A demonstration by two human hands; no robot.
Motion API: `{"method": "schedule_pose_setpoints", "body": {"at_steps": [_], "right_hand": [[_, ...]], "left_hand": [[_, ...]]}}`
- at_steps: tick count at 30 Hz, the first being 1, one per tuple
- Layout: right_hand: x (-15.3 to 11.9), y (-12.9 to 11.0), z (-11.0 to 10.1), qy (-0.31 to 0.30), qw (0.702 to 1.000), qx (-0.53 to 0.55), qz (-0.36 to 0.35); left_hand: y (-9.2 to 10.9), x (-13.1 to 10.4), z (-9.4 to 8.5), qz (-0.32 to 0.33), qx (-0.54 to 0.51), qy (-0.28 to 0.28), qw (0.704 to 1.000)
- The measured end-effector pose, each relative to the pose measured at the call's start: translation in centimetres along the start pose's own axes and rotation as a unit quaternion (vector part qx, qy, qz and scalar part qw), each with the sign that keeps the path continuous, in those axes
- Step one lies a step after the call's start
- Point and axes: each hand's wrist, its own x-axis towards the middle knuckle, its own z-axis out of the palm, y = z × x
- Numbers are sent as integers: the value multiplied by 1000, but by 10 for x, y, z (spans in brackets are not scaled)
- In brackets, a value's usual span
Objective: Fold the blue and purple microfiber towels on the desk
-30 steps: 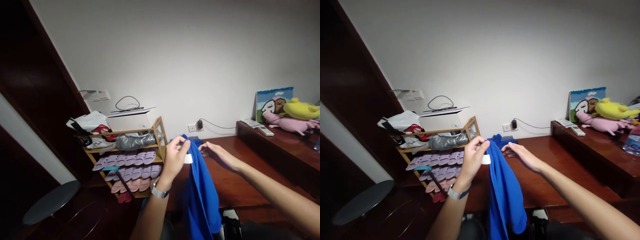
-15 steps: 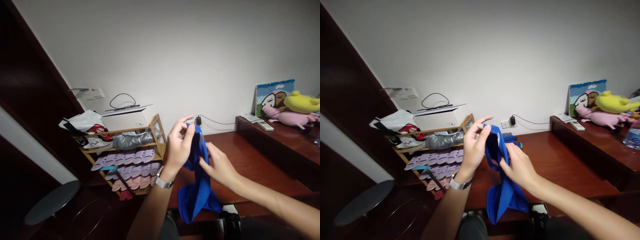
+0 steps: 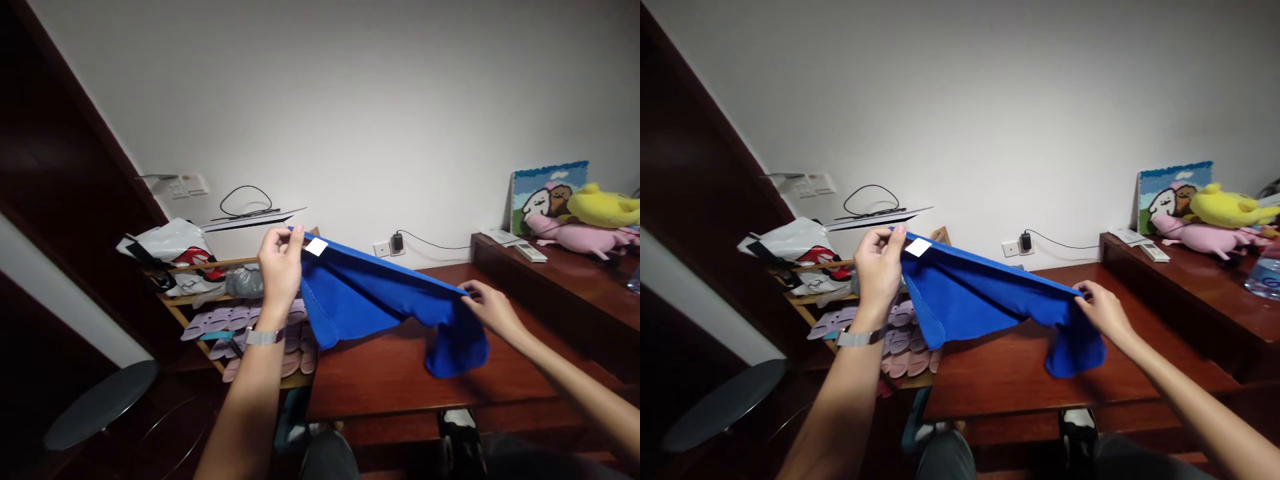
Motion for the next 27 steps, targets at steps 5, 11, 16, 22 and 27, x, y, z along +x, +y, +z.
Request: {"method": "schedule_pose_setpoints", "body": {"at_steps": [5,11,16,22,27], "right_hand": [[-9,49,-22,32,999,-8,9],[-10,57,-68,18,1000,4,23],[-17,73,-131,-173,985,-10,22],[-51,138,-152,-366,929,1,46],[-24,158,-145,-235,969,-33,67]], "left_hand": [[-35,-2,-18,-85,-69,-12,994],[-61,-20,-28,-159,-120,-74,977],[-81,-29,-49,-218,-25,-119,968],[-127,-64,-85,-334,15,-191,923],[-165,-75,-71,-374,22,-192,907]]}}
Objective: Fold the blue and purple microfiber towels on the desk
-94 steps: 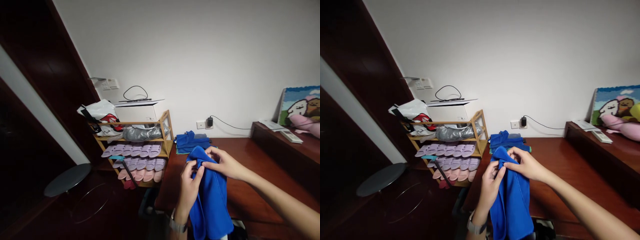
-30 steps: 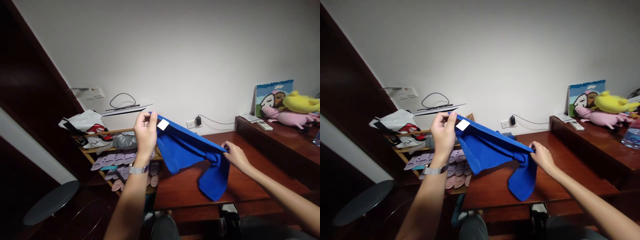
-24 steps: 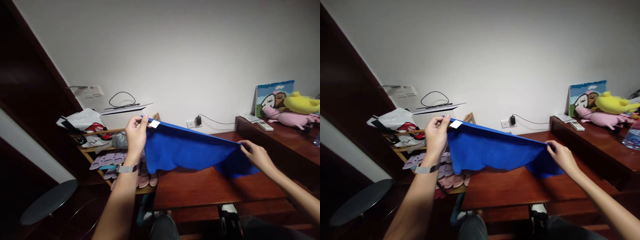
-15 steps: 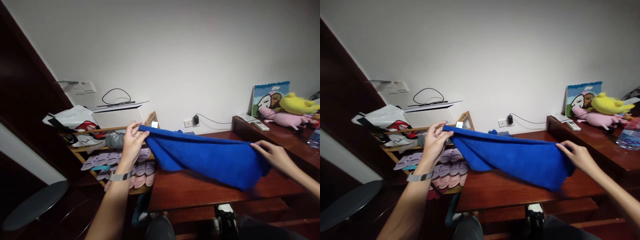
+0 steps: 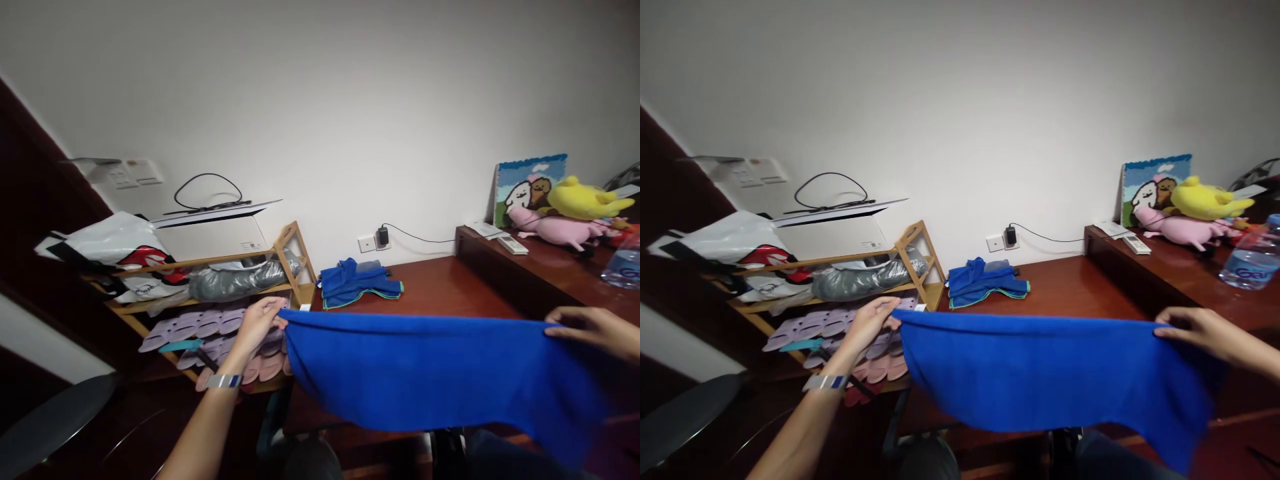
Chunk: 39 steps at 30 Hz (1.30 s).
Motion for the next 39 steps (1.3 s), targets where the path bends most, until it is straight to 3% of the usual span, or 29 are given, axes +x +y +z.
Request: {"method": "schedule_pose_setpoints", "body": {"at_steps": [5,8,11,13,17,23,27,31,35,39], "right_hand": [[65,-23,-38,101,992,-75,-13],[93,-41,-65,207,969,-117,-59],[97,-48,-78,301,940,-104,-124],[88,-43,-73,323,933,-79,-141],[66,-8,-26,291,950,-17,-108],[53,63,99,191,977,64,-71],[46,109,168,154,982,17,-107],[32,145,197,193,972,-18,-131],[15,162,201,183,974,-31,-131],[0,168,201,178,973,-72,-130]], "left_hand": [[26,37,24,69,5,-12,998],[48,52,27,122,10,0,992],[54,53,22,170,-9,80,982],[45,43,17,174,-11,101,979],[-7,4,10,139,42,58,988],[-135,-52,24,92,189,2,978],[-200,-79,22,138,296,-34,944],[-226,-104,7,184,379,-55,905],[-233,-126,-6,206,409,-69,886],[-240,-140,-11,246,432,-42,867]]}}
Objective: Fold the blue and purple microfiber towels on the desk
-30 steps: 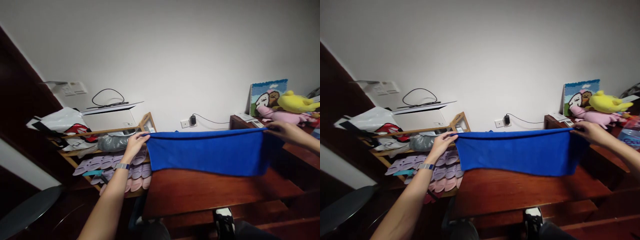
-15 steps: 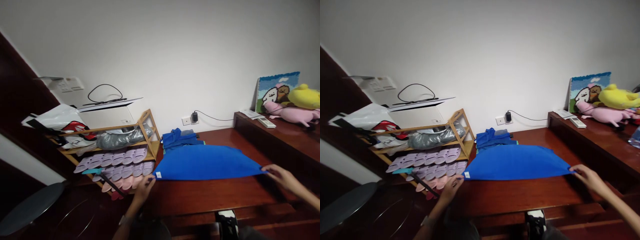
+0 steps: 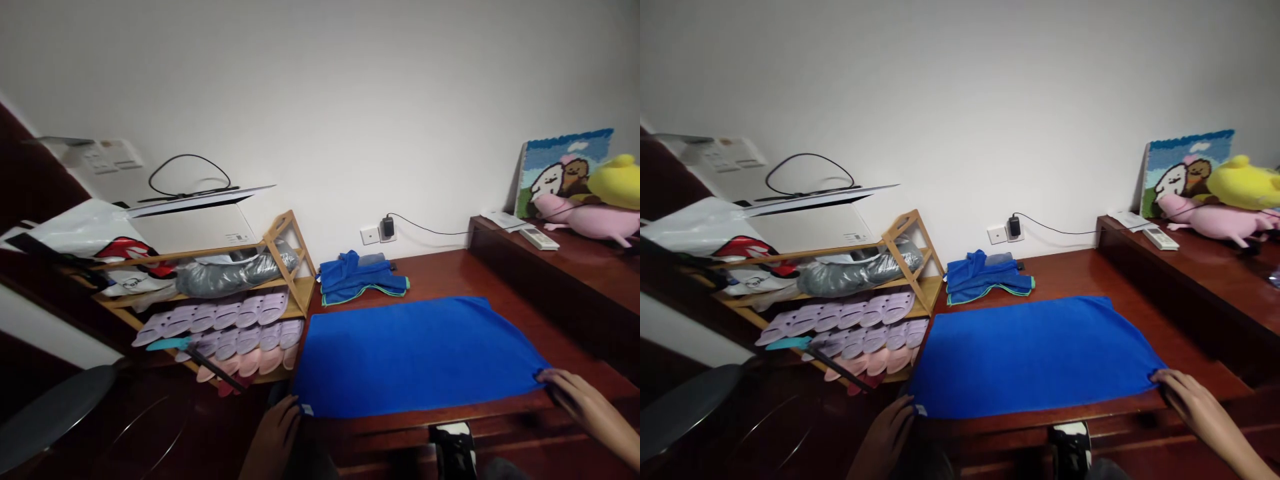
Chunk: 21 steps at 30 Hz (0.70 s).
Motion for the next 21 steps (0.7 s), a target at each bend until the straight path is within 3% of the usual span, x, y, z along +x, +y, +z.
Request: {"method": "schedule_pose_setpoints", "body": {"at_steps": [7,11,13,16,19,21], "right_hand": [[-12,-2,-18,-14,999,-33,19],[15,-13,-28,-59,997,-33,34],[46,-25,-22,-50,997,-28,45],[105,-47,2,-55,996,-36,59],[160,-63,32,-98,992,-60,60],[184,-65,50,-126,986,-85,70]], "left_hand": [[-3,-19,-2,43,29,4,999],[-7,-9,-8,47,35,-4,998],[-7,16,-7,39,25,-2,999],[-4,76,9,21,-2,-19,1000],[-3,138,39,21,-5,-35,999],[-7,166,63,29,20,-65,997]]}}
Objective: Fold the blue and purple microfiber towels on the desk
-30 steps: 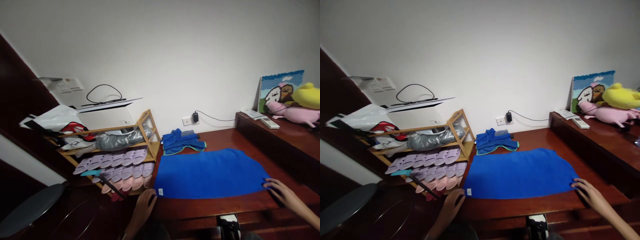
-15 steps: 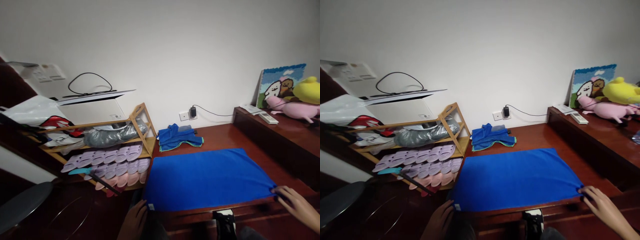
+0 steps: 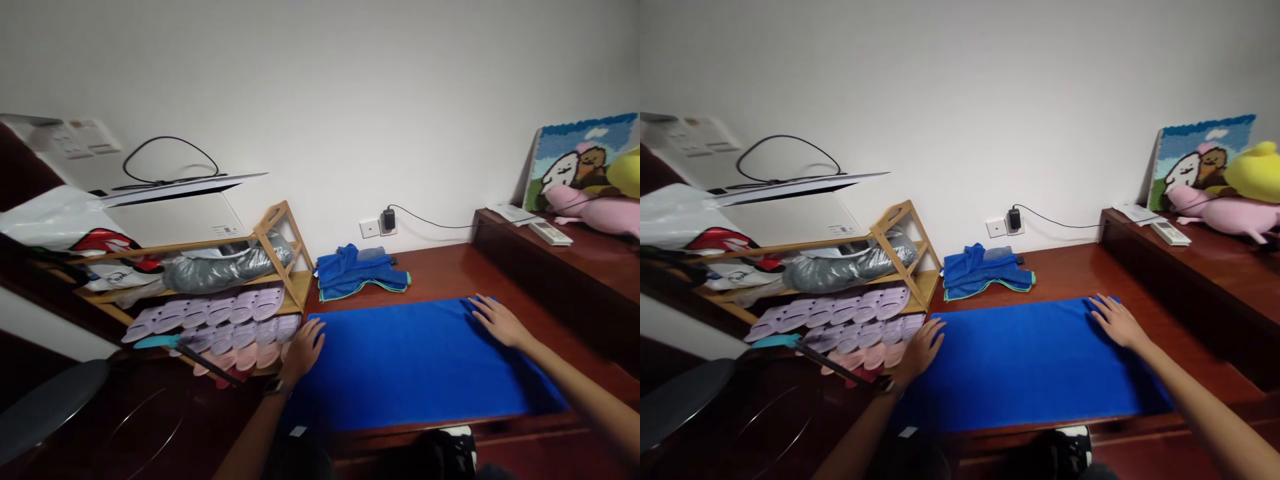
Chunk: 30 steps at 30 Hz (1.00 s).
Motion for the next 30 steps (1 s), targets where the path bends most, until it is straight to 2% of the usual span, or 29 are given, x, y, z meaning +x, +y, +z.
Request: {"method": "schedule_pose_setpoints", "body": {"at_steps": [3,7,12,14,16,18,20,22,25,27,29,30], "right_hand": [[20,7,20,-46,998,-32,29],[24,30,48,-47,995,-77,48],[26,47,58,-59,988,-121,75],[28,46,53,-63,986,-132,84],[30,33,47,-55,981,-152,111],[36,2,42,-37,973,-181,141],[43,-53,42,-12,971,-200,128],[48,-127,52,7,984,-178,17],[50,-249,79,-55,984,-87,-146],[46,-315,100,-108,972,-43,-203],[43,-357,118,-141,966,-13,-219],[42,-368,124,-148,965,-4,-216]], "left_hand": [[-13,19,27,-6,55,-50,997],[-33,15,49,-35,89,-60,994],[-37,8,56,-72,113,-64,989],[-32,8,54,-87,116,-74,987],[-25,8,51,-99,113,-84,985],[-19,8,47,-110,105,-88,984],[-14,7,43,-119,98,-93,984],[-10,7,39,-126,94,-100,983],[-7,7,34,-132,90,-105,982],[-6,7,33,-134,91,-102,981],[-6,6,33,-132,97,-101,981],[-7,6,34,-131,100,-100,981]]}}
